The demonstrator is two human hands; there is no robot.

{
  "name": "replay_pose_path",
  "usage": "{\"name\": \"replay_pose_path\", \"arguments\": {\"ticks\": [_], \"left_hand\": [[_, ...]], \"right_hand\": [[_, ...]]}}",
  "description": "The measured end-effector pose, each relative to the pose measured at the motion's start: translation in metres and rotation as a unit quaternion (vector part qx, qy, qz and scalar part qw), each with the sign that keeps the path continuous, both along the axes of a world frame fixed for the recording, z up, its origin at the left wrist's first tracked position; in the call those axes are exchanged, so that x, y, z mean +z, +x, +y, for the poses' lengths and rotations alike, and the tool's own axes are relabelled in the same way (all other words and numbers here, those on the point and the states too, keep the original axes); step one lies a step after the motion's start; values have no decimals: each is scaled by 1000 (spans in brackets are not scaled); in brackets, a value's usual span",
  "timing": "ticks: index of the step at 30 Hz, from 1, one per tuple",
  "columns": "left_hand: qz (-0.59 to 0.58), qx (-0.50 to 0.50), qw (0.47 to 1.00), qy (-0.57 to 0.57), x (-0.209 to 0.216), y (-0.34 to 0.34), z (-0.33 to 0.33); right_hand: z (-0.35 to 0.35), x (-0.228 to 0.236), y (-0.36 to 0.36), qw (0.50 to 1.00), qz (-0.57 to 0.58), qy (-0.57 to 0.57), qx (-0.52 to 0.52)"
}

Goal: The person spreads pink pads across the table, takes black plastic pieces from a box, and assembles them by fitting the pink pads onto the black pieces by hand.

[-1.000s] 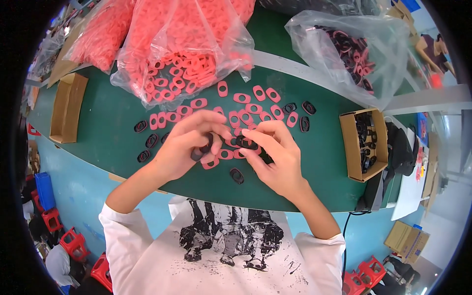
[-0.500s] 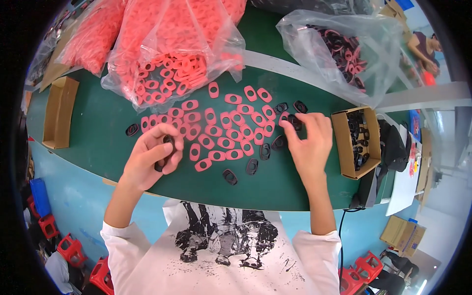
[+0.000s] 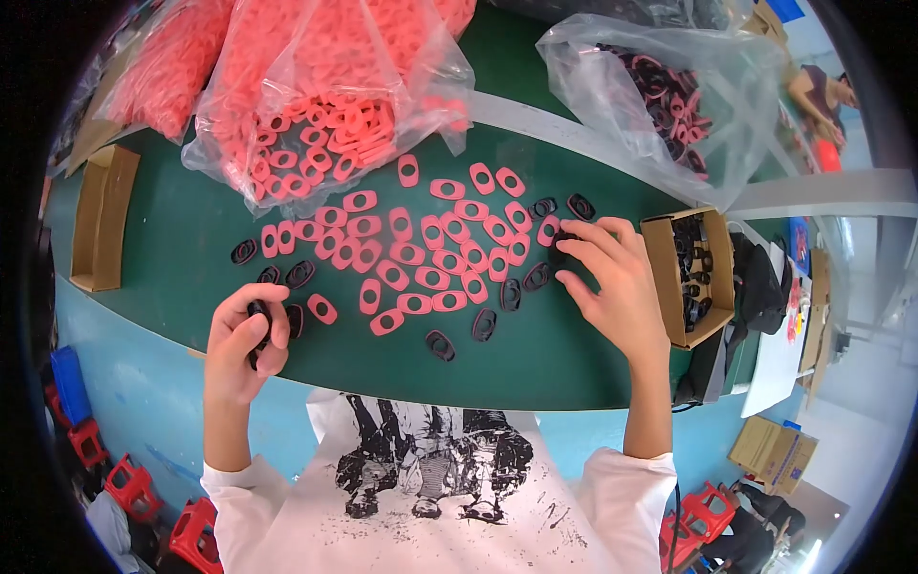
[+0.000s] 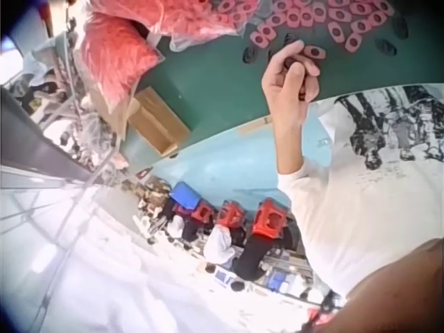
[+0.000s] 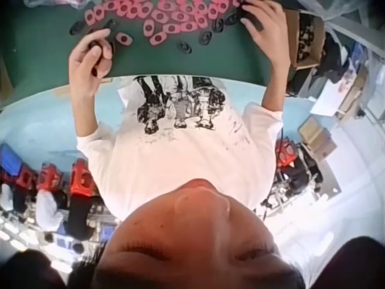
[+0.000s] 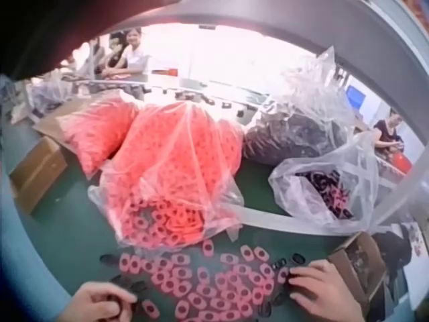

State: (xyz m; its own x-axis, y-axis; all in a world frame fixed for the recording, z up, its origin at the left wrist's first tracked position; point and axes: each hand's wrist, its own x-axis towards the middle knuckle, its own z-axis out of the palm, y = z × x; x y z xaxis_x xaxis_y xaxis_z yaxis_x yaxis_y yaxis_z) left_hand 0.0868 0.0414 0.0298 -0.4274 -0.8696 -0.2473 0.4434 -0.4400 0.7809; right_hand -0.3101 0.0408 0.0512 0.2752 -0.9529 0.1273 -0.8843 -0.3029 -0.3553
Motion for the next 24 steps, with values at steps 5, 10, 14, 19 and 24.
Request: {"name": "replay_pose_path", "arguments": {"ticks": [5, 10, 14, 19, 24], "left_hand": [[-35, 30, 999, -12, 14, 11, 21], [-48, 24, 998, -12, 4, 7, 23], [-49, 81, 996, -9, 9, 17, 30], [-93, 144, 985, -31, 4, 30, 3], [-283, 295, 902, -142, -20, 63, -4]], "right_hand": [[-11, -3, 3, 996, -12, -70, 49], [8, -11, -4, 995, -36, -77, -43], [7, -15, 4, 995, -17, -91, -22], [-6, -4, 16, 996, -32, -83, -29], [-19, -17, 17, 994, -56, -90, -6]]}}
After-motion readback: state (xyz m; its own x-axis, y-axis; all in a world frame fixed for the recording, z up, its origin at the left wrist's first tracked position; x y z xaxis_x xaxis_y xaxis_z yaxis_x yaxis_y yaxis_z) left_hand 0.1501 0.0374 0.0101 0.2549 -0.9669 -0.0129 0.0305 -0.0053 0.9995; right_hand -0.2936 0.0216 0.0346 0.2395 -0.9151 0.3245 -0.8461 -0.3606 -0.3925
